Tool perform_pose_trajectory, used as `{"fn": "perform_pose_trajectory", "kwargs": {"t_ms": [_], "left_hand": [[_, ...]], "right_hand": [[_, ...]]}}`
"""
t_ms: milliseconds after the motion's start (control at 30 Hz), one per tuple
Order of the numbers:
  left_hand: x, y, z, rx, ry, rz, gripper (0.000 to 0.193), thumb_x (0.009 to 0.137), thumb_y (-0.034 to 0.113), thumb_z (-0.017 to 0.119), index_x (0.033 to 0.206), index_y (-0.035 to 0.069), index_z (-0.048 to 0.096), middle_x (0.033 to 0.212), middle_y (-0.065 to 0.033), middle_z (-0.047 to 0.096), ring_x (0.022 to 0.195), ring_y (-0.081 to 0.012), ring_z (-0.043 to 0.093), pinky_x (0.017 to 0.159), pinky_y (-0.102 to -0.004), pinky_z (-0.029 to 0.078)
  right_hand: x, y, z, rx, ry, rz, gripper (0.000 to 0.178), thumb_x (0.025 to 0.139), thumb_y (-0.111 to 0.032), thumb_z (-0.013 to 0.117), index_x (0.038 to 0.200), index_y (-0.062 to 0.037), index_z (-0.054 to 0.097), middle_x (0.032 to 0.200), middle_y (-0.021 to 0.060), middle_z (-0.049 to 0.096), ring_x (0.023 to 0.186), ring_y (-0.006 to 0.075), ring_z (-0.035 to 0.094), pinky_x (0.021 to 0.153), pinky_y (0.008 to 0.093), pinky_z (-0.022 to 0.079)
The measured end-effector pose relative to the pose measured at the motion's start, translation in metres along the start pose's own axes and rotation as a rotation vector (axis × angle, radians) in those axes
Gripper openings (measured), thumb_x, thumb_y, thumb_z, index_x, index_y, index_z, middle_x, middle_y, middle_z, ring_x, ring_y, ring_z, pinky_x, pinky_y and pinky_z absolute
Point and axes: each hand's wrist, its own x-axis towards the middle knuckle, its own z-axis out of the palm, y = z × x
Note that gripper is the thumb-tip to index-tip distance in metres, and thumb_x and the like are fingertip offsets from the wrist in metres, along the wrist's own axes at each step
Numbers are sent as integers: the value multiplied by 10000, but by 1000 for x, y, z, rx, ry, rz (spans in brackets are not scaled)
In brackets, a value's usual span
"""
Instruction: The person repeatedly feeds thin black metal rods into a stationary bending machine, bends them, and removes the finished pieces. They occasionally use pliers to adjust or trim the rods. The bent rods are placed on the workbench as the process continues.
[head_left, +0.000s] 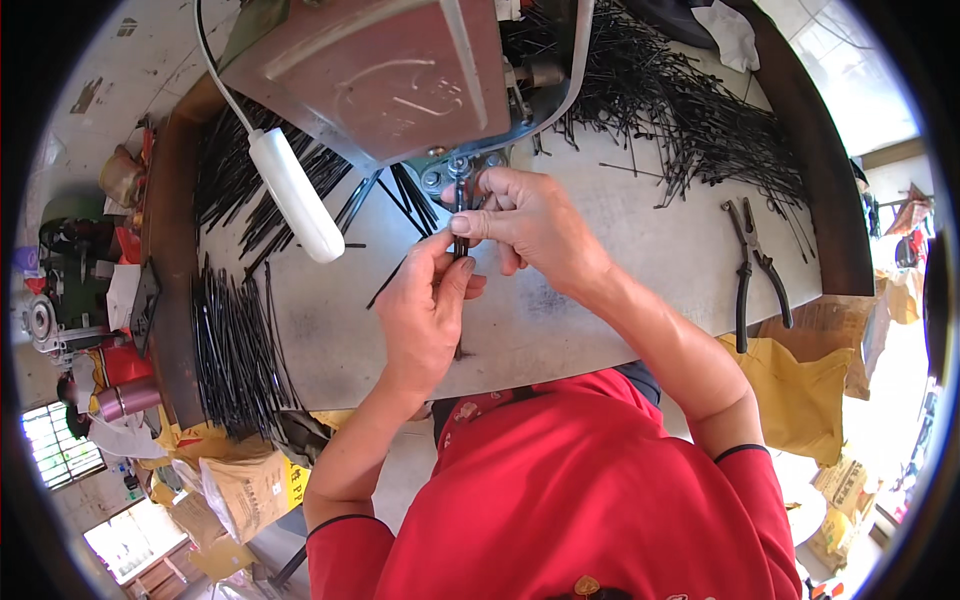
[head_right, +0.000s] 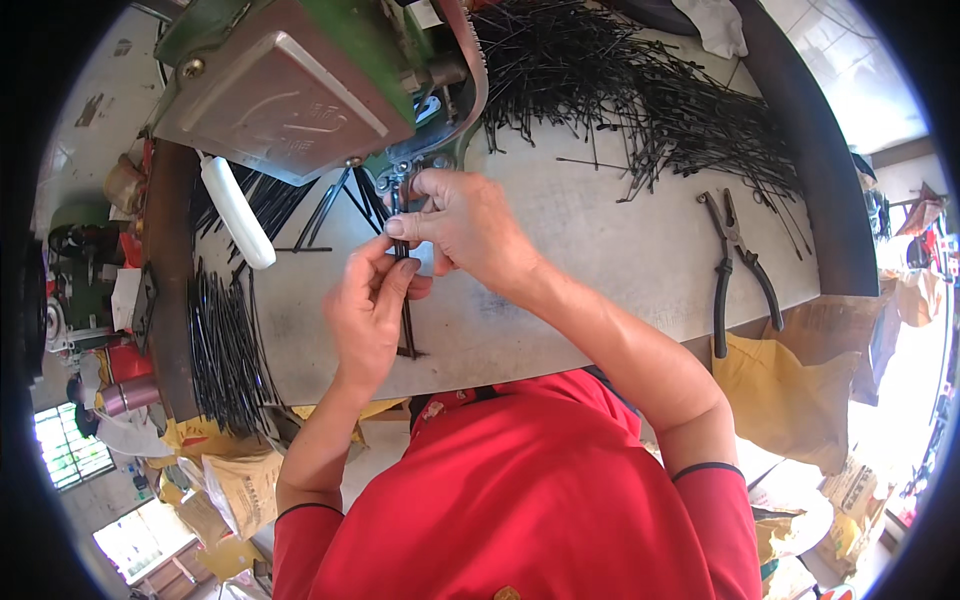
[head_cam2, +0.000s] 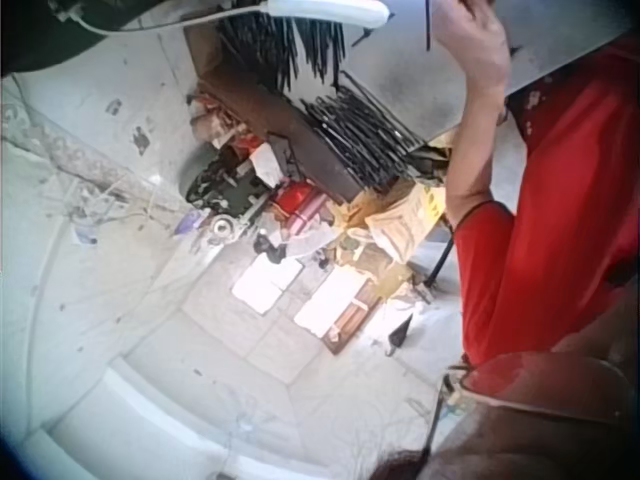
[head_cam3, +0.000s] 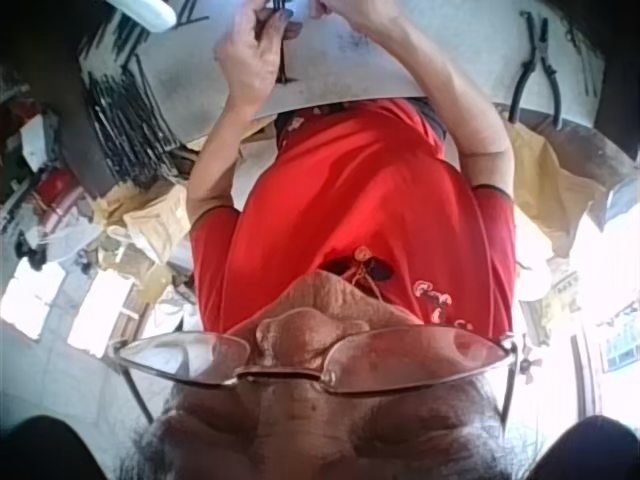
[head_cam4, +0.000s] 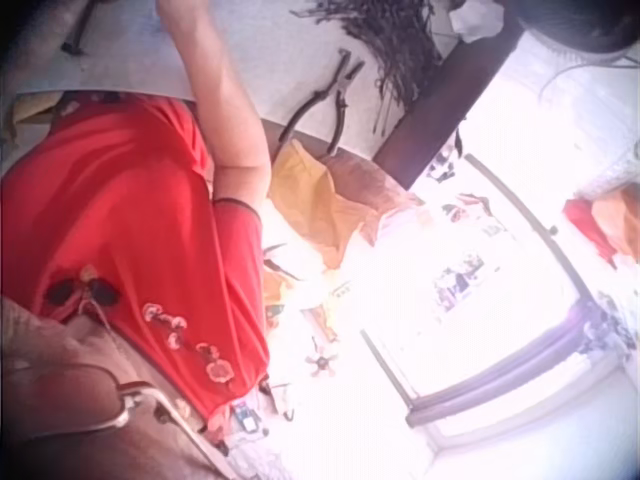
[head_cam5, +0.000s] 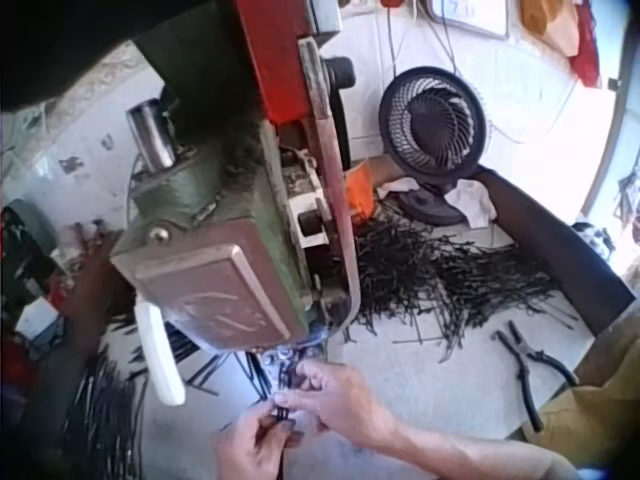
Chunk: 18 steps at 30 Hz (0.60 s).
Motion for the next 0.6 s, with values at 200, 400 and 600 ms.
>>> {"fn": "perform_pose_trajectory", "kwargs": {"t_ms": [200,400,600], "left_hand": [[9,-7,-10,-159,-13,-52,273,873,60,616,1133,-6,563,814,-92,651,661,-138,640,601,-241,513],[48,-26,-43,-416,199,-177,307,862,78,642,1129,-1,513,876,-118,646,689,-165,640,625,-238,511],[58,-19,-21,-720,248,-127,242,879,1,585,1007,35,383,891,-182,620,828,-282,685,717,-307,577]], "right_hand": [[1,3,-17,155,-43,64,279,847,-223,669,1019,-12,608,754,82,650,489,88,545,431,202,406],[18,12,-36,610,206,-1,184,904,-193,608,968,-28,557,852,143,665,726,186,680,598,247,557],[16,21,-20,676,205,-41,200,942,-167,543,1021,13,505,986,173,632,893,230,664,765,296,562]]}}
